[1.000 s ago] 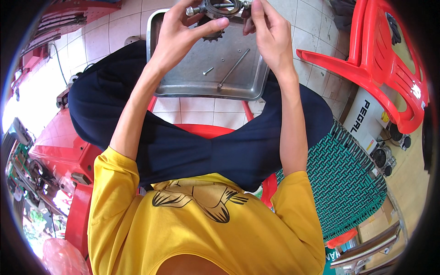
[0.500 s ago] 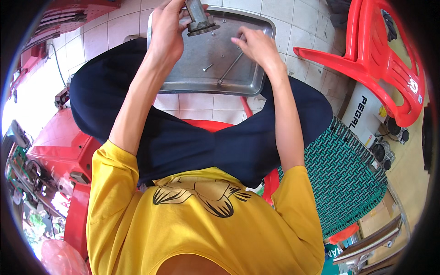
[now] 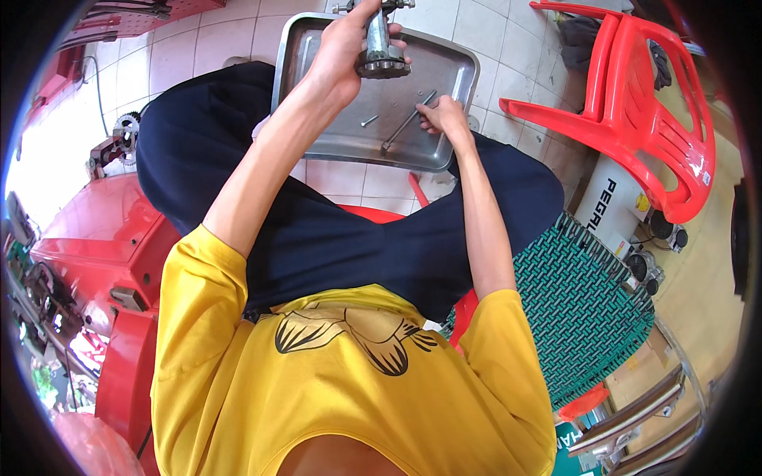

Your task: The person holds a mechanical part by hand and uses a small tool to manipulate internal components, then places several small metal pieces and a spring onto a metal tray.

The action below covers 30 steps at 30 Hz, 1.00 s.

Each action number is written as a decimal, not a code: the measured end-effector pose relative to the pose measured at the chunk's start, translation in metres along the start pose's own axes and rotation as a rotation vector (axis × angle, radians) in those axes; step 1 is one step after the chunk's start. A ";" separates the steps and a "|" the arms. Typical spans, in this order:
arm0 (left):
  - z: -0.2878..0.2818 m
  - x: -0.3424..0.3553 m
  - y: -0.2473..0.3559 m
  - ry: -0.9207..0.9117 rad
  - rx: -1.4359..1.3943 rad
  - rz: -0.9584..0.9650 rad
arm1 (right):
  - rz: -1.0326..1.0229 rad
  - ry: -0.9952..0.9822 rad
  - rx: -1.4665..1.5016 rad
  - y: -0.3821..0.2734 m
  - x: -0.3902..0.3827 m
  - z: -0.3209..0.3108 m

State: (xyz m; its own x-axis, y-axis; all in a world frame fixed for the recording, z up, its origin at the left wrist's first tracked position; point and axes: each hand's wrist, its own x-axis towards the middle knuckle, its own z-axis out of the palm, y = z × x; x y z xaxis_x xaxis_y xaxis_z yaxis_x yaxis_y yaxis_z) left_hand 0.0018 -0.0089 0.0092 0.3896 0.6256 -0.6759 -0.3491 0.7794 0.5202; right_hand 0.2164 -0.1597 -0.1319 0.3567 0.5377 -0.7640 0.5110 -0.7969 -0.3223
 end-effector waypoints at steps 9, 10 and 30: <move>0.001 -0.003 0.009 -0.093 0.121 0.154 | -0.008 0.040 -0.178 -0.001 0.008 0.007; 0.000 -0.002 0.011 -0.096 0.130 0.160 | -0.010 0.032 -0.155 -0.005 0.006 0.005; -0.035 0.034 -0.008 0.061 -0.485 -0.172 | -0.701 0.183 -0.006 -0.116 -0.060 -0.079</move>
State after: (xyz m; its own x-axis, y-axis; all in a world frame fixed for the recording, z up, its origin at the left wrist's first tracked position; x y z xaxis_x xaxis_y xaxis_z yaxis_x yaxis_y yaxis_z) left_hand -0.0125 0.0048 -0.0362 0.4310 0.4757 -0.7668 -0.6449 0.7567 0.1069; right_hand 0.1975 -0.0779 -0.0043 0.0687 0.9596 -0.2728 0.6717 -0.2466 -0.6985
